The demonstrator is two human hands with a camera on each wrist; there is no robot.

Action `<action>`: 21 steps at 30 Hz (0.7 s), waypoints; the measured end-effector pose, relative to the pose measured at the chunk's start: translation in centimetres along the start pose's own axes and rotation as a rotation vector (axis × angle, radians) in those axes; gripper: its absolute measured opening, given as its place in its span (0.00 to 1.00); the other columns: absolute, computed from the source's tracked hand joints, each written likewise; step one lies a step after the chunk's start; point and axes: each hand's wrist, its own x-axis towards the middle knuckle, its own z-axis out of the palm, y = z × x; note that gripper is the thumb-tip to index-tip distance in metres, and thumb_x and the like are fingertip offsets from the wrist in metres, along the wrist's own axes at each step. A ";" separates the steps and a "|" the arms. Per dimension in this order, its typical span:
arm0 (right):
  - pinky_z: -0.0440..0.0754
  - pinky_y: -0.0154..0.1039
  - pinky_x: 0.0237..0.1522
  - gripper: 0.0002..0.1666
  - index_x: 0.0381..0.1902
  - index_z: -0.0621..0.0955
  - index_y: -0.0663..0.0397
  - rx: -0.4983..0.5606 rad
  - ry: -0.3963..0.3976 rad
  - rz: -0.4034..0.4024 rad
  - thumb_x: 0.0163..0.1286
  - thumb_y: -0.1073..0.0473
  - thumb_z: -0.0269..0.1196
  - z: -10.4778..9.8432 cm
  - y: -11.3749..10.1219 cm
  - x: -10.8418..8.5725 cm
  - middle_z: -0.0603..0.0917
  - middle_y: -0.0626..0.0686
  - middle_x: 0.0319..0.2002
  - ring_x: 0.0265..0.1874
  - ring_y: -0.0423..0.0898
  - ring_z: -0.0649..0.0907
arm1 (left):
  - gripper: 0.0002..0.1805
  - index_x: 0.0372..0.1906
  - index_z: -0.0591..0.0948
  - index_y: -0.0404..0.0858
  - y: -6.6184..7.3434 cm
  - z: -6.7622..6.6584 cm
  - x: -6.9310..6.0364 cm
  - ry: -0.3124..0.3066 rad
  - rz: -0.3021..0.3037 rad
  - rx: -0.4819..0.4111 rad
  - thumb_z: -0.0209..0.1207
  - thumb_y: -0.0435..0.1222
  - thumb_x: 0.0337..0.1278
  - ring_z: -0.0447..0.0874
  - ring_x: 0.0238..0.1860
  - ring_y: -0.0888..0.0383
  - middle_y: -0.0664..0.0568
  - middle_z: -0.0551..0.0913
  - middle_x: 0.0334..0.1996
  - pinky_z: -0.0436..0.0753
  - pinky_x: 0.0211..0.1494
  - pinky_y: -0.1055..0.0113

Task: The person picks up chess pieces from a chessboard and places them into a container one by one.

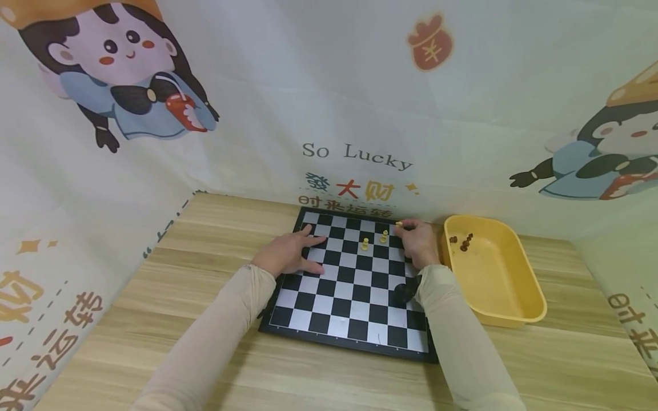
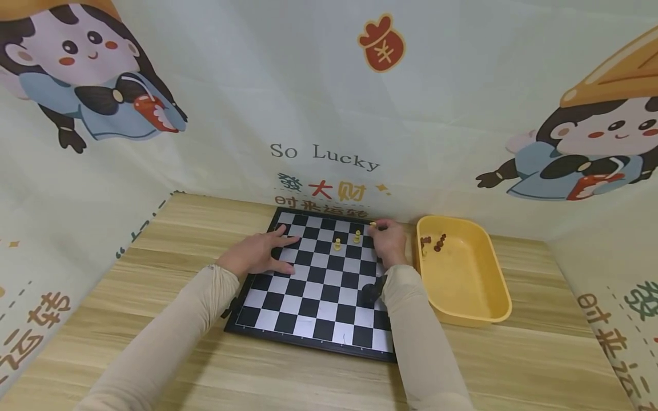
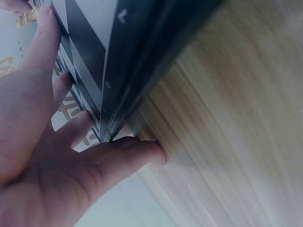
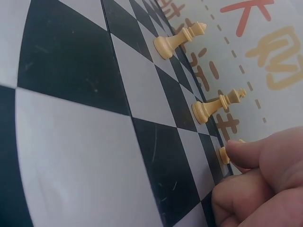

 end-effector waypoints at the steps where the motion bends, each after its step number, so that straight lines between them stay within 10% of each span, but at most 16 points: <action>1: 0.65 0.31 0.14 0.20 0.60 0.80 0.52 0.006 -0.001 -0.002 0.73 0.54 0.64 0.0 0.0 -0.1 0.74 0.42 0.21 0.12 0.37 0.66 | 0.48 0.78 0.64 0.59 0.0 0.0 0.0 0.000 0.002 0.000 0.68 0.63 0.51 0.56 0.80 0.37 0.48 0.49 0.84 0.63 0.81 0.43; 21: 0.65 0.31 0.15 0.17 0.57 0.81 0.54 0.004 0.018 -0.030 0.76 0.53 0.62 0.2 0.0 -0.3 0.72 0.42 0.18 0.11 0.37 0.67 | 0.48 0.78 0.65 0.59 -0.2 0.2 0.1 0.012 0.009 0.011 0.68 0.63 0.51 0.56 0.80 0.37 0.46 0.50 0.83 0.63 0.81 0.43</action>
